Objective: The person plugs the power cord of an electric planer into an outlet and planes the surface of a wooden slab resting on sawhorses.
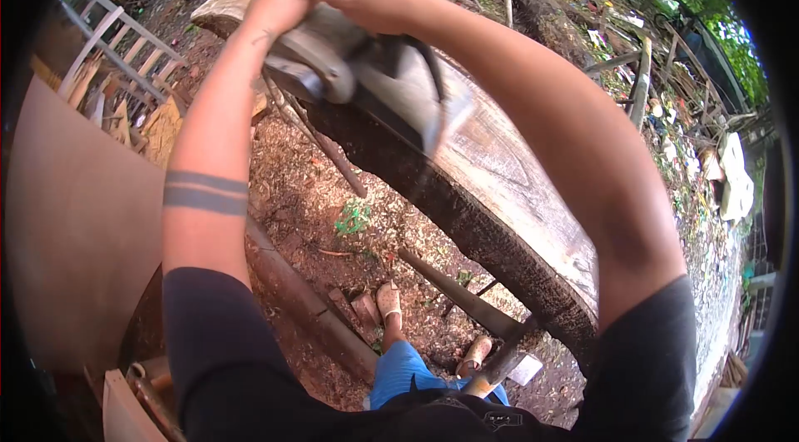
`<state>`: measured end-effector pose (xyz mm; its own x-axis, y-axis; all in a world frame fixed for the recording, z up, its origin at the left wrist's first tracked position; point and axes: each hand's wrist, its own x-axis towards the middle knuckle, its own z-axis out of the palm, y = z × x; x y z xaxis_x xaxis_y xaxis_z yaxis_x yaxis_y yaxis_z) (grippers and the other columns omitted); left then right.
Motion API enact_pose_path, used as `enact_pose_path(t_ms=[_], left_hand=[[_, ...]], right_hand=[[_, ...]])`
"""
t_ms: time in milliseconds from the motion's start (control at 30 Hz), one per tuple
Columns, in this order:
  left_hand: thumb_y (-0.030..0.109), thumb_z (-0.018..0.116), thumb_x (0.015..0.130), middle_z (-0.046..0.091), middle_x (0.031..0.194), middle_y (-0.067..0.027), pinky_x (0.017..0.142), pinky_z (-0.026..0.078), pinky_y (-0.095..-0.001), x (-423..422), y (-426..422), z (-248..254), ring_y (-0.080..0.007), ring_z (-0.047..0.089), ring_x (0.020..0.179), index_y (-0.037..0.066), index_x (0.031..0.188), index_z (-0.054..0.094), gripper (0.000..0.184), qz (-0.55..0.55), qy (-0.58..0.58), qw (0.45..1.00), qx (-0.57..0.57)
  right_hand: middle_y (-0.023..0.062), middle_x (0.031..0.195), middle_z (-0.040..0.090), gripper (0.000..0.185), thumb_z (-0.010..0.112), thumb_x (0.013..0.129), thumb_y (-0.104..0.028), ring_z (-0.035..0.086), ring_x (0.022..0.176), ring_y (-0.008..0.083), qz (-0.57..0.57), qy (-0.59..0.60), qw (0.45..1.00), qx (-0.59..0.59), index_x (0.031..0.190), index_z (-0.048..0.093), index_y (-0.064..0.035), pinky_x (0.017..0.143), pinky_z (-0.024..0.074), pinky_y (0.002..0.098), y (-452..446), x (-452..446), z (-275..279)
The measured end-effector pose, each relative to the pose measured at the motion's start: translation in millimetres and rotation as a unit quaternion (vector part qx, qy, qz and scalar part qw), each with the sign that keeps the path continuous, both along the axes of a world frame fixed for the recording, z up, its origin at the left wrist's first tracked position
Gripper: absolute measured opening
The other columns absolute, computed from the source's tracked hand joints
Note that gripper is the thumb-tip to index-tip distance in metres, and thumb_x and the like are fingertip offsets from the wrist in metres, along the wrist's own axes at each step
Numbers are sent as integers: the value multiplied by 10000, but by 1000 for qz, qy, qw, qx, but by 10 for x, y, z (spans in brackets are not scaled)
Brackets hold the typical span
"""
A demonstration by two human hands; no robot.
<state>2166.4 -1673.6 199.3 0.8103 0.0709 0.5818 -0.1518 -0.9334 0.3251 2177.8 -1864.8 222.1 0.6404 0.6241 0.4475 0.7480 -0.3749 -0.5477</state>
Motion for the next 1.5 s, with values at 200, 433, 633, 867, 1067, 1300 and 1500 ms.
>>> enact_pose_path(t_ms=[200,433,633,867,1067,1300,1500], left_hand=[[154,687,704,682,828,-186,744,502,-402,94,85,-8,-343,668,856,53,878,686,202,37,44,998,-19],[22,620,709,671,808,-190,711,506,-380,-1137,-2105,159,-314,675,786,42,968,674,265,-62,65,994,-60],[3,616,712,651,743,-210,730,533,-437,-2091,-3978,195,-369,663,750,9,892,644,182,-181,102,977,-50],[60,627,746,632,783,-203,560,567,-354,-2681,-5104,80,-298,679,727,-49,875,569,178,-237,105,966,17],[-5,673,612,612,766,-191,581,548,-398,-2535,-4674,-34,-344,659,650,-44,968,562,376,-217,66,973,-39],[-5,635,673,641,698,-208,643,552,-415,-1729,-2953,22,-351,672,679,-21,812,605,143,-149,22,988,-34],[63,650,715,656,749,-217,747,532,-423,-912,-1203,53,-375,662,768,8,869,655,163,-48,25,997,-53]], right_hand=[[213,934,677,706,621,779,-256,689,632,273,36,27,999,-27,1409,337,-112,731,568,375,16,55,24],[212,821,653,636,590,834,-215,649,568,278,28,56,998,-33,1395,324,-78,602,546,390,-2047,-1054,86],[231,1156,596,654,607,835,-91,615,1065,332,11,203,978,-47,1417,308,-85,923,484,411,-4027,-2229,272],[250,1219,563,703,639,802,-12,601,1084,367,-94,194,972,-97,1417,302,-47,923,492,398,-5080,-3051,381],[242,1314,493,709,639,785,27,558,1155,368,-62,155,981,-98,1406,300,-9,980,451,397,-4657,-2849,327],[190,1241,543,667,601,814,-17,550,1150,260,19,169,985,-3,1419,324,-38,1007,398,356,-2949,-1832,156],[240,1109,611,567,610,817,-127,607,1036,339,51,15,998,11,1346,423,-45,918,466,388,-1135,-775,18]])
